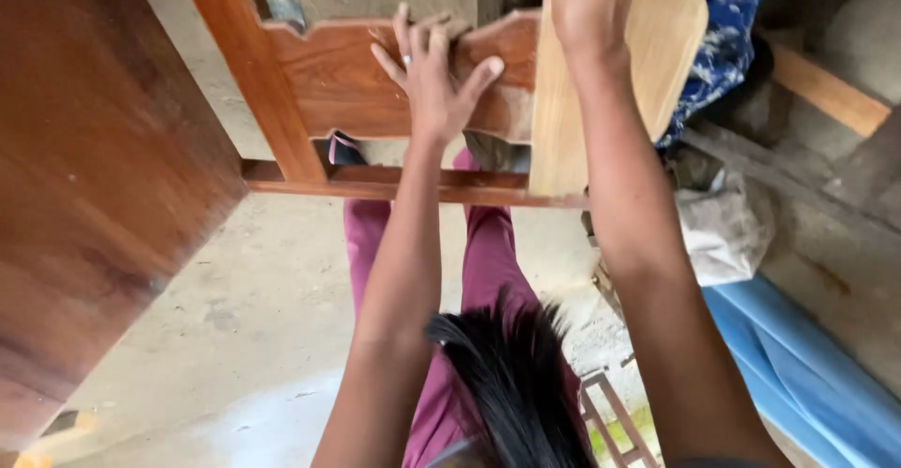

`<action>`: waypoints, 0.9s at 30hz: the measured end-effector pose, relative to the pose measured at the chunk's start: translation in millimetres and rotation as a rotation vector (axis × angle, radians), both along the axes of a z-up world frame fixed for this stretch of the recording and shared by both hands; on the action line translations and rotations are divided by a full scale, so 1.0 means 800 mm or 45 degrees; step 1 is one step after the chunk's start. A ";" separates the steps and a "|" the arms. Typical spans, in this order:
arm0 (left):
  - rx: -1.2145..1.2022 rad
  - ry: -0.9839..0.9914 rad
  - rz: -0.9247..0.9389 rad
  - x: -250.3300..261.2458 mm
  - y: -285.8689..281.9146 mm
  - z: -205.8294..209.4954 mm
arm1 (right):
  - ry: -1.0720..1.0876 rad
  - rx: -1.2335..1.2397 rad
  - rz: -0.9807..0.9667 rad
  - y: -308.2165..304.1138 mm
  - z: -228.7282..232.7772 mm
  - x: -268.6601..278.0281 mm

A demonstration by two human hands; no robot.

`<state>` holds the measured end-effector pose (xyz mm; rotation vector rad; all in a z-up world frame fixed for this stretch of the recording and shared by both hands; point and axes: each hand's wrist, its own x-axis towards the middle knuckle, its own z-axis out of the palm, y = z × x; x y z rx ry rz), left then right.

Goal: Sanding and scraping the wooden surface of a chair to smooth it for refinishing.

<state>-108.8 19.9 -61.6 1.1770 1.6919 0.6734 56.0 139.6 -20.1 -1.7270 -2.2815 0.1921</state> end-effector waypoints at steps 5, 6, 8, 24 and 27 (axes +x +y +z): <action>0.022 -0.061 0.062 -0.007 0.023 0.007 | -0.076 0.072 -0.207 -0.112 0.012 0.040; 0.028 -0.046 0.069 -0.007 0.031 0.004 | -0.060 0.077 -0.200 -0.075 0.000 0.040; 0.045 -0.009 0.045 -0.001 0.026 0.003 | -0.259 0.296 -0.105 -0.032 -0.018 0.049; 0.086 -0.005 -0.160 -0.008 0.015 -0.021 | -0.204 0.450 -0.157 -0.088 0.027 0.048; 0.082 0.006 -0.145 -0.006 0.020 -0.026 | -0.054 0.253 -0.111 -0.210 0.039 0.082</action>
